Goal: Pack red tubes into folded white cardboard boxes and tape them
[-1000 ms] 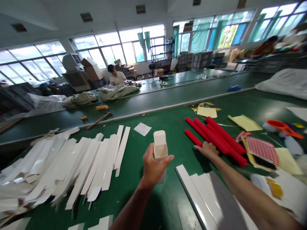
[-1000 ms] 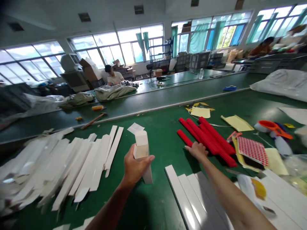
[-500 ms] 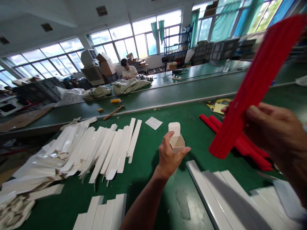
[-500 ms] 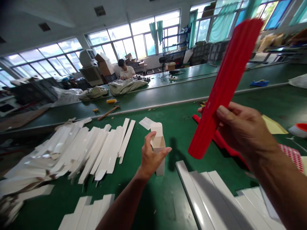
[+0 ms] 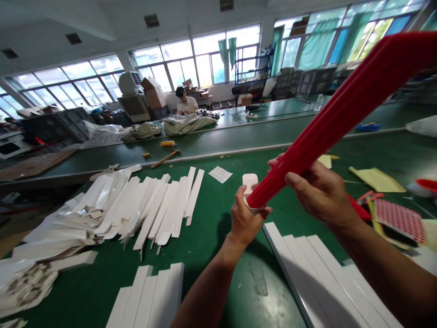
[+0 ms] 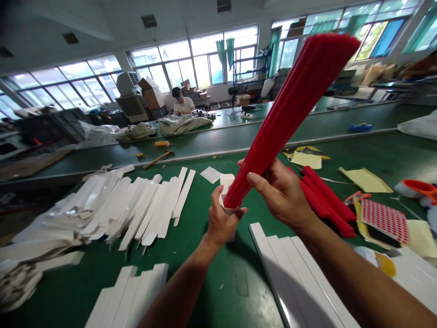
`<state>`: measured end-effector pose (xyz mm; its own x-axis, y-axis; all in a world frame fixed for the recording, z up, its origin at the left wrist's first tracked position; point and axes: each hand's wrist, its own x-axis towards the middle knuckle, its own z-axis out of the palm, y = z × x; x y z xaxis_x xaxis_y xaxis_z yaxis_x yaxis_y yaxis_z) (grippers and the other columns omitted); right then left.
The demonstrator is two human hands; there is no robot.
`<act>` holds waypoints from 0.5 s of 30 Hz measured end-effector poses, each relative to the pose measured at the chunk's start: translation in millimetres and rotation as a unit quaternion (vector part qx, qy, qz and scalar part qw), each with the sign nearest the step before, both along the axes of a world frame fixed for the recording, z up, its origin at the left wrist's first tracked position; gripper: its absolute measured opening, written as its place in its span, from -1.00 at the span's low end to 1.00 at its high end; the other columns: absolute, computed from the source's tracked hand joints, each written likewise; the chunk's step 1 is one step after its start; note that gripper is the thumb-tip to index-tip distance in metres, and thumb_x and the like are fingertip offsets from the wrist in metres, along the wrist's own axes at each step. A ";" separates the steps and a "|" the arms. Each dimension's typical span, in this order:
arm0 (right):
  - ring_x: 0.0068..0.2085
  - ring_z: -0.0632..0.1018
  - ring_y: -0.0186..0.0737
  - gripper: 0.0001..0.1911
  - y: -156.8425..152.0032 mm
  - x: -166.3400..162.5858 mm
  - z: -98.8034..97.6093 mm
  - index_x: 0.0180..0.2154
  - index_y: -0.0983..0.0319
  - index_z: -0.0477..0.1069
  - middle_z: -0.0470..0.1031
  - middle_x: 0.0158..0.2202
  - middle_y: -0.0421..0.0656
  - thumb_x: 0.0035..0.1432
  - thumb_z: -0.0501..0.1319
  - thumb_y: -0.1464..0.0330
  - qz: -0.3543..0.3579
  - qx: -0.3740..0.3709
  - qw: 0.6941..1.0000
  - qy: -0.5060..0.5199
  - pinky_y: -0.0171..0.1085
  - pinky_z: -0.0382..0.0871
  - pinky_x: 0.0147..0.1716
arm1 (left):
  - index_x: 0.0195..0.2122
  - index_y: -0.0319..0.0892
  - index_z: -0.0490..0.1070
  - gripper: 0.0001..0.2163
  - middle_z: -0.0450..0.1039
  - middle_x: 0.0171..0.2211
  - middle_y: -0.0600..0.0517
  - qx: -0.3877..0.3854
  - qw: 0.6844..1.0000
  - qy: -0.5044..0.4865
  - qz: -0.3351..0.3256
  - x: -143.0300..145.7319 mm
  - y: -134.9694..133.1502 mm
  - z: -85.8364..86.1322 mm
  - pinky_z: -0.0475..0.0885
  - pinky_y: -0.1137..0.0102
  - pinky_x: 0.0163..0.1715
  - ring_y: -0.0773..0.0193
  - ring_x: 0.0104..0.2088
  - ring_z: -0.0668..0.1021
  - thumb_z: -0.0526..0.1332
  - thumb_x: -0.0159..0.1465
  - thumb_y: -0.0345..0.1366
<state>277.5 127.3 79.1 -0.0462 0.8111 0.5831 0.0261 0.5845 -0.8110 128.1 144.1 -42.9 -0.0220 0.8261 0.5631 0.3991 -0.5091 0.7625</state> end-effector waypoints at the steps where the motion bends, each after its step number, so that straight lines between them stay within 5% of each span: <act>1: -0.06 0.57 -0.07 -0.64 -0.9 0.0 -0.5 0.00 0.10 0.40 0.54 -0.06 -0.14 0.19 0.27 0.16 0.005 -0.003 1.000 -0.022 -0.10 0.51 -0.09 | 0.22 -0.12 -0.02 -0.24 0.55 -0.08 -0.13 0.009 1.000 -0.001 -0.004 0.3 0.0 -1.2 0.57 0.18 -0.12 0.06 -0.10 0.64 0.40 0.12 -0.10; 8: 0.11 0.42 0.04 -0.71 5.9 -18.8 -34.0 -0.08 0.18 0.48 0.44 0.03 -0.01 0.16 0.26 0.24 -0.078 0.069 0.951 -0.290 0.05 0.33 0.13 | 0.31 -0.23 -0.11 -0.25 0.32 0.19 -0.34 0.109 0.993 0.036 0.019 -0.7 2.4 -5.9 0.49 0.15 0.04 -0.02 0.14 0.49 0.28 0.23 -0.10; 12: 0.18 0.36 0.06 -0.51 11.4 -21.9 -55.6 0.10 0.21 0.38 0.35 0.16 0.03 0.15 0.26 0.20 -0.068 0.049 0.954 -0.287 0.06 0.26 0.19 | 0.31 -0.23 -0.10 -0.24 0.40 0.11 -0.31 0.104 0.993 0.045 0.019 -5.1 8.5 -7.6 0.50 0.15 0.03 -0.01 0.10 0.52 0.29 0.23 -0.09; 15: 0.19 0.38 0.01 -0.35 15.3 -22.9 -70.8 0.26 0.18 0.20 0.29 0.25 0.00 0.22 0.19 0.09 0.006 -0.059 0.979 -0.196 0.05 0.22 0.23 | 0.32 -0.21 -0.11 -0.22 0.42 0.09 -0.28 0.090 0.994 0.053 0.026 -8.2 12.9 -9.4 0.51 0.17 0.01 0.00 0.07 0.55 0.30 0.22 -0.08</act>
